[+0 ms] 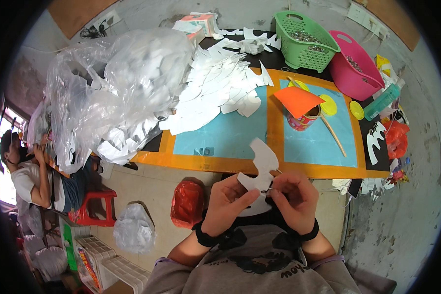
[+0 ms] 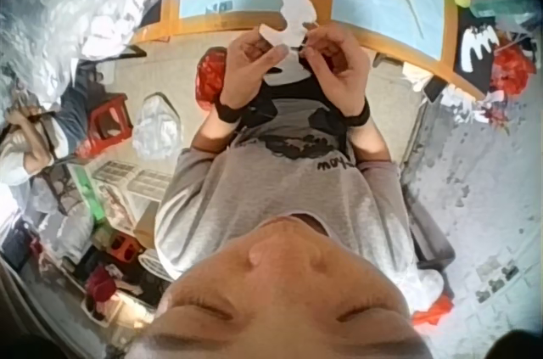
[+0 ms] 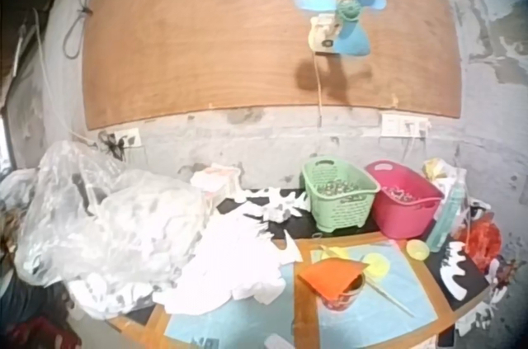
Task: The recorder applies glue to small white material pieces and inserts metal eyelet rings.
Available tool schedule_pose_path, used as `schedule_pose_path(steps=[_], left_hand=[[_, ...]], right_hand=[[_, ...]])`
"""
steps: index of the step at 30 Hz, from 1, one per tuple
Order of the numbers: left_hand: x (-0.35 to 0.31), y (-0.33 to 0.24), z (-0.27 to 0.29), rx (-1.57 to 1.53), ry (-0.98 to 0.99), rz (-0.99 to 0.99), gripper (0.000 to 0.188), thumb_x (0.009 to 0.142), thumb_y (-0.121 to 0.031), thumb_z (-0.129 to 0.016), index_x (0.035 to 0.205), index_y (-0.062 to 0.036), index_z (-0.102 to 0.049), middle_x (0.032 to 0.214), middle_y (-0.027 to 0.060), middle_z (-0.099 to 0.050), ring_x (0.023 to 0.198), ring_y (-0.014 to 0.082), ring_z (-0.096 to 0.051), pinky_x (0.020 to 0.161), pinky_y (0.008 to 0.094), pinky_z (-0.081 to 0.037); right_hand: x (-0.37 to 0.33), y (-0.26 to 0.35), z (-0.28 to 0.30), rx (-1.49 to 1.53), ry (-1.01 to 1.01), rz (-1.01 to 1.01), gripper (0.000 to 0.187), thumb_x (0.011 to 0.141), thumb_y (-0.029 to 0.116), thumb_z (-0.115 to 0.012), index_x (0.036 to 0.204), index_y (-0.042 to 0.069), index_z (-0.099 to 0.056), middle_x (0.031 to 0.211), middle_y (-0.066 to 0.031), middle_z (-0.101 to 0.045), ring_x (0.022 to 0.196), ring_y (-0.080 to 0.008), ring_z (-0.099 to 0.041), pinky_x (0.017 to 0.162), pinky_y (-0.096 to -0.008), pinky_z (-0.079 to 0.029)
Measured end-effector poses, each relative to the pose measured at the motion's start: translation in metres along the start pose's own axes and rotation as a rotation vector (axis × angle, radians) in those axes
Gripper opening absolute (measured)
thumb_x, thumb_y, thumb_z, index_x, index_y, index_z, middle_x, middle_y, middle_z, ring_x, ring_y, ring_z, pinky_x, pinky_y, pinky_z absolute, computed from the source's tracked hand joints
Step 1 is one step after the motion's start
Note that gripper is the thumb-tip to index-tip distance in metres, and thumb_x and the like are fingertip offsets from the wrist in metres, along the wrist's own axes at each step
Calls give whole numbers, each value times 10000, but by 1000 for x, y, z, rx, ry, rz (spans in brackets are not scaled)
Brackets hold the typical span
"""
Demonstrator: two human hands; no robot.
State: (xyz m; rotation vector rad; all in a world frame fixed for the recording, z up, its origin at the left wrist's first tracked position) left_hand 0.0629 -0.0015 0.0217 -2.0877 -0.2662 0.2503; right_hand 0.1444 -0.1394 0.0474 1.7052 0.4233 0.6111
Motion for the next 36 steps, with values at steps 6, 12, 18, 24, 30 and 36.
schedule_pose_path(steps=[6,12,18,24,30,36], left_hand=[[-1,-21,-3,473,-12,-136,120,866,-65,-715,919,15,-643,786,39,-665,715,60,-613,646,225,-485],[-3,-32,0,695,151,-228,131,816,-67,-756,857,-1,-650,725,76,-623,636,130,-601,580,250,-459],[-3,-37,-8,631,211,-274,103,819,-39,-720,878,3,-647,788,71,-627,685,189,-590,624,265,-446],[-4,-28,-3,628,139,-200,83,813,-16,-673,880,7,-630,760,70,-582,707,215,-543,679,304,-416],[-4,-26,-3,709,162,-249,111,806,-40,-689,801,-7,-582,711,80,-539,667,225,-486,663,319,-369],[-8,-30,-6,832,203,-259,139,810,-62,-707,788,-14,-578,720,70,-557,687,220,-502,667,316,-375]], right_hand=[[5,46,2,-697,-29,461,332,710,7,-730,1038,34,-683,1045,-106,-527,895,-188,-539,739,-293,-450],[11,38,-3,-677,222,458,294,702,-16,-751,966,110,-726,1066,-83,-530,924,-196,-537,771,-289,-444],[14,10,-2,-186,369,77,271,746,-34,-735,988,71,-668,1190,-106,-554,1000,-202,-567,837,-299,-452],[8,-7,-11,36,261,-75,391,752,-52,-713,1113,47,-601,1232,-112,-563,1109,-207,-561,942,-311,-418],[20,20,-10,-292,399,207,331,748,-61,-697,1054,41,-622,1069,-117,-624,1039,-244,-579,908,-341,-433],[18,12,-7,-353,434,125,121,780,11,-739,850,40,-645,853,-60,-630,798,-235,-582,744,-330,-443]])
Point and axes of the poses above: each hand's wrist, its own x-axis towards the middle knuckle, its own z-axis out of the back of the hand, y = z × x, the point moved 5 cm from there along x, towards the middle knuckle
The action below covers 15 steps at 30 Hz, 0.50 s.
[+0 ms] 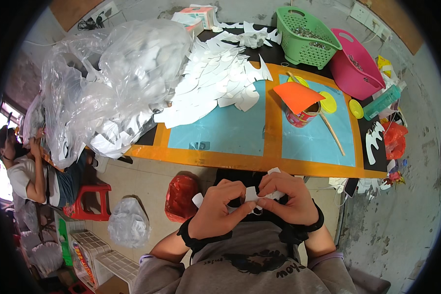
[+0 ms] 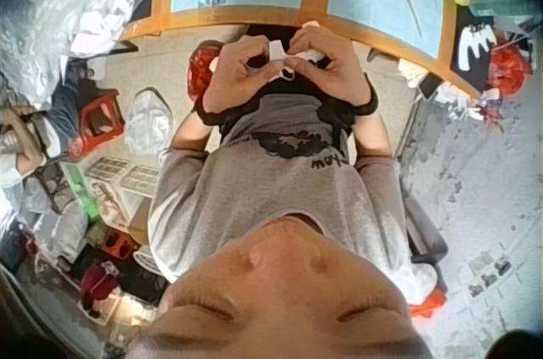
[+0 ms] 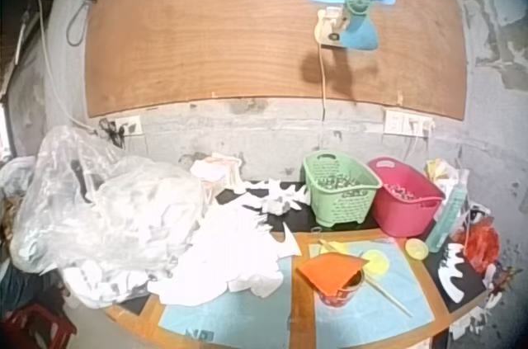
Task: The recorder applies glue to small white material pieces and inserts metal eyelet rings.
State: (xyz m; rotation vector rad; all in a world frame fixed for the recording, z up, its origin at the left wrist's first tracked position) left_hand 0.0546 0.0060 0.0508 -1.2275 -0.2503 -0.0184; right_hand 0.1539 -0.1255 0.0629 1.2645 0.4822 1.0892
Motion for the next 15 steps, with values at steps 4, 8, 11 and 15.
schedule_pose_path(steps=[4,8,11,15], left_hand=[[-2,-5,1,34,4,-6,160,818,-83,-719,792,-15,-576,743,59,-572,715,204,-494,668,310,-377],[1,-2,3,-31,19,6,160,836,-67,-691,774,-20,-552,690,85,-534,660,228,-499,683,320,-366],[0,7,2,-121,72,13,161,860,-70,-673,780,-21,-542,694,78,-526,653,224,-470,683,324,-356],[-1,17,-3,-155,176,20,105,878,-86,-656,854,-23,-575,786,47,-563,741,178,-494,692,296,-382]], right_hand=[[-3,-2,-2,-5,3,25,102,807,29,-733,836,33,-635,849,-67,-620,776,-221,-570,705,-300,-439],[-12,-17,-11,247,-2,-154,63,880,54,-673,887,20,-620,839,-36,-606,757,-161,-542,695,-277,-420],[-21,-30,-23,556,13,-381,99,937,105,-619,883,23,-608,854,1,-600,764,-101,-507,709,-258,-397],[-32,-45,-42,908,25,-427,152,962,170,-597,887,38,-607,876,20,-594,783,-69,-503,723,-254,-397]])
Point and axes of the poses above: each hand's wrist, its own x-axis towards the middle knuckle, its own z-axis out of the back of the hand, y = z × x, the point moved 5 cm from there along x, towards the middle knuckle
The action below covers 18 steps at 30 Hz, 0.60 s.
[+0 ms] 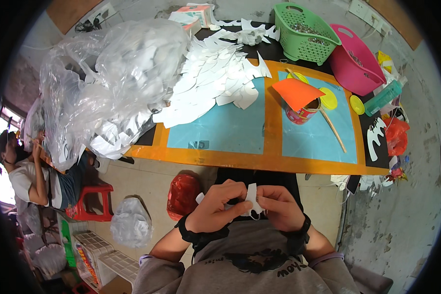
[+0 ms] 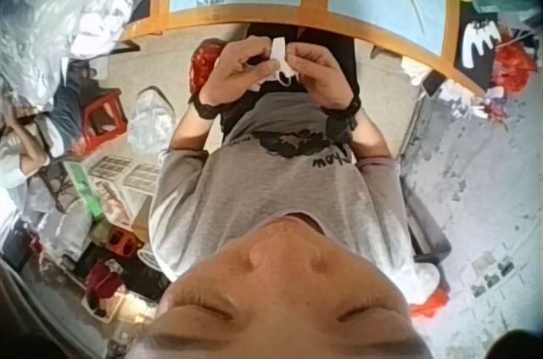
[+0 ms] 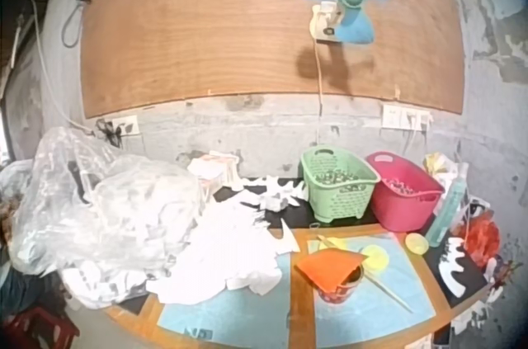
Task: The recorder applies glue to small white material pieces and inserts metal eyelet rings.
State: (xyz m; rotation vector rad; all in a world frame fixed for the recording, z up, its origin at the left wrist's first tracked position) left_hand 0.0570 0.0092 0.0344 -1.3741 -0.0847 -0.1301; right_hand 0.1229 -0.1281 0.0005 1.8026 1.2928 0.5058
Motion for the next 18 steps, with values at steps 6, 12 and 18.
schedule_pose_path(steps=[6,12,18], left_hand=[[-1,4,-10,-112,-51,-39,111,875,-45,-648,829,-20,-551,864,79,-481,721,201,-463,691,318,-393],[2,9,-4,39,5,-155,105,826,-66,-714,835,-60,-610,1029,88,-391,927,226,-445,798,309,-388],[-2,22,-11,209,-50,-279,147,791,-67,-737,827,-69,-595,1127,108,-355,1021,243,-407,888,370,-369]], right_hand=[[-5,-23,-5,388,14,-65,236,972,234,-582,1034,9,-618,921,-24,-621,850,-108,-582,792,-270,-453],[-9,-29,-1,465,76,-84,337,972,241,-571,1171,-30,-593,987,-64,-640,884,-137,-607,896,-335,-496],[-9,-54,4,621,10,-232,330,952,217,-550,1167,-31,-569,994,-98,-611,899,-182,-614,923,-446,-521]])
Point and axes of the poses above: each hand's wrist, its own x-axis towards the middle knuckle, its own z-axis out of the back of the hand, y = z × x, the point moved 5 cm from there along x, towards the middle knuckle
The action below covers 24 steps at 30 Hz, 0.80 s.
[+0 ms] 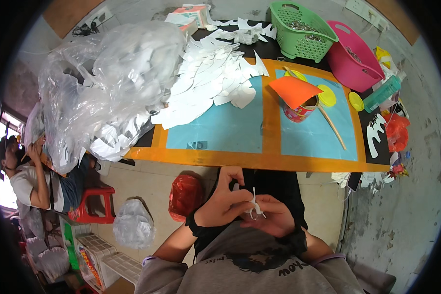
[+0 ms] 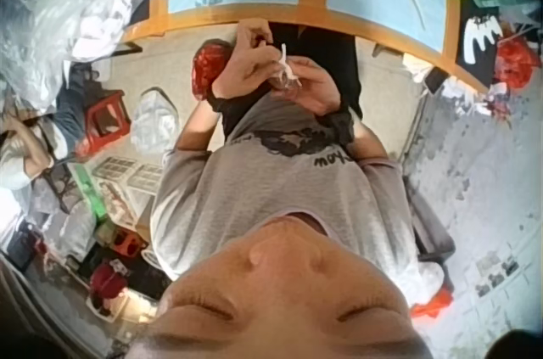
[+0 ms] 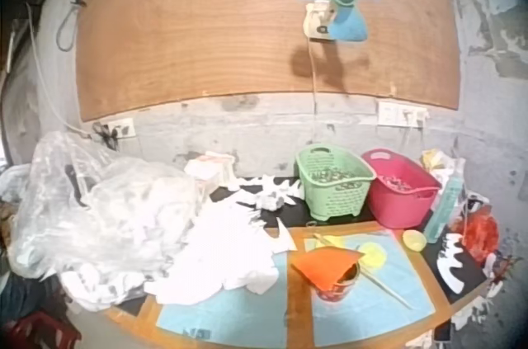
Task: The recorder applies glue to small white material pieces and inserts metal eyelet rings.
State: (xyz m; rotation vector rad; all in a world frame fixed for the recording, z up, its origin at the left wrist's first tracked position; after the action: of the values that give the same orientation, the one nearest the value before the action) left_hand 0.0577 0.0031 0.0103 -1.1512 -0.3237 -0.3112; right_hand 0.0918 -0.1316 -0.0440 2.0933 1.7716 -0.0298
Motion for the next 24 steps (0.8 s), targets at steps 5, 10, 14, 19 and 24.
schedule_pose_path(steps=[5,10,14,19,24], left_hand=[[-6,4,-1,-179,-80,148,97,822,-36,-658,841,-47,-563,1117,113,-351,1045,252,-396,929,372,-352],[-3,-5,3,-113,-84,195,65,854,-33,-620,869,-30,-557,1104,112,-347,1002,241,-401,885,345,-362],[-1,-9,6,-120,-43,142,82,861,-22,-631,875,-19,-550,1120,117,-354,962,238,-416,863,326,-380],[3,-9,2,-136,-22,147,109,847,-19,-650,861,-8,-542,1134,130,-372,974,249,-423,874,328,-382],[2,-12,0,-138,-41,138,120,842,-28,-660,838,-9,-542,1125,135,-380,981,257,-425,856,338,-389]], right_hand=[[-4,2,-8,20,105,74,341,991,238,-523,1178,-43,-571,1042,-94,-636,945,-184,-631,916,-376,-497],[-14,30,-13,-274,-91,298,253,980,175,-538,1073,-49,-609,955,-53,-635,849,-147,-606,797,-300,-484],[-18,48,-30,-963,-185,395,101,920,75,-605,927,-23,-625,828,-6,-611,718,-118,-520,653,-257,-402],[-19,55,-48,-1303,-100,599,83,897,70,-640,895,-10,-617,779,-1,-574,706,-83,-491,628,-246,-380],[-14,37,-24,-863,-218,295,97,940,78,-570,897,14,-628,831,5,-614,733,-113,-531,676,-265,-407]])
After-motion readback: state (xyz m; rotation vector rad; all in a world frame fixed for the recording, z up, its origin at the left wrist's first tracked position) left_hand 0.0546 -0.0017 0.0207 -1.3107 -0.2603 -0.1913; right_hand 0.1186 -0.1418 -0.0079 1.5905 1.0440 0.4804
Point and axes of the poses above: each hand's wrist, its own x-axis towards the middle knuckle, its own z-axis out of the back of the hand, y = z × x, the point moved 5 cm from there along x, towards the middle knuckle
